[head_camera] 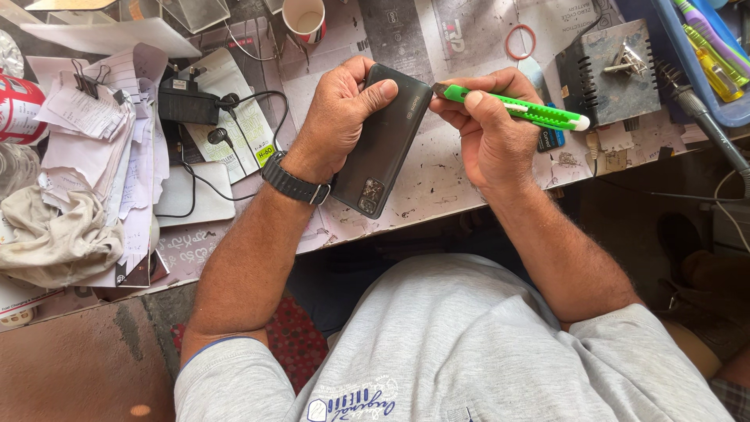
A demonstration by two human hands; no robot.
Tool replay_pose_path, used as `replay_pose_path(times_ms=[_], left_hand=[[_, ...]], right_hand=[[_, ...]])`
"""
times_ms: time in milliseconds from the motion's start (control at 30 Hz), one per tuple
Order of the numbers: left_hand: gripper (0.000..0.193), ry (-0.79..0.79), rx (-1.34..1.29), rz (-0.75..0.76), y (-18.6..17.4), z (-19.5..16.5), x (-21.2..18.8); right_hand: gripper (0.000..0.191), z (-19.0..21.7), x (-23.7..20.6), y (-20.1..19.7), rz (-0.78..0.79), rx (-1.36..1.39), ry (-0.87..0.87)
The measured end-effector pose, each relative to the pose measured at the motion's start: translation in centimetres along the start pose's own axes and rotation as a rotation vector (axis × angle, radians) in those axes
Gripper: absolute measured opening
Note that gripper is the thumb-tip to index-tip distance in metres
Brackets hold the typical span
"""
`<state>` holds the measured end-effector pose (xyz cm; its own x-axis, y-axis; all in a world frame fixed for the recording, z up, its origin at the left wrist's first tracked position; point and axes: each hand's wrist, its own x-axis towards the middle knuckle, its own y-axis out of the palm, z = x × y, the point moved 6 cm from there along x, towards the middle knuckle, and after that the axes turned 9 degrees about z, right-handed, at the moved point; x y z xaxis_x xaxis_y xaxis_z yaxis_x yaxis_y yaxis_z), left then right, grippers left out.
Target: The person uses a green utility knife to carefully pry and scrape along the edges of a black smartphone. They then use a purple plastic card to continue prying the device's casing apart.
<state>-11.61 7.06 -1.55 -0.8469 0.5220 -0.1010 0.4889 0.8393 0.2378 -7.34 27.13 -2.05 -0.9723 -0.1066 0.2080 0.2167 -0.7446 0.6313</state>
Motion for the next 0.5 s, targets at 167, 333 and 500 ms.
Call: replay_pose_path(times_ms=[167,333,500], left_hand=[[0.019,0.007,0.002,-0.003,0.1,0.0,0.0],[0.019,-0.017,-0.107,-0.041,-0.3,0.1,0.4],[0.022,0.031,-0.1,0.015,-0.1,-0.1,0.4]], right_hand=[[0.012,-0.2,-0.1,-0.3,-0.008,-0.013,0.001],[0.011,-0.7,-0.2,0.5,0.059,-0.035,-0.005],[0.01,0.1,-0.3,0.7,0.019,0.02,-0.017]])
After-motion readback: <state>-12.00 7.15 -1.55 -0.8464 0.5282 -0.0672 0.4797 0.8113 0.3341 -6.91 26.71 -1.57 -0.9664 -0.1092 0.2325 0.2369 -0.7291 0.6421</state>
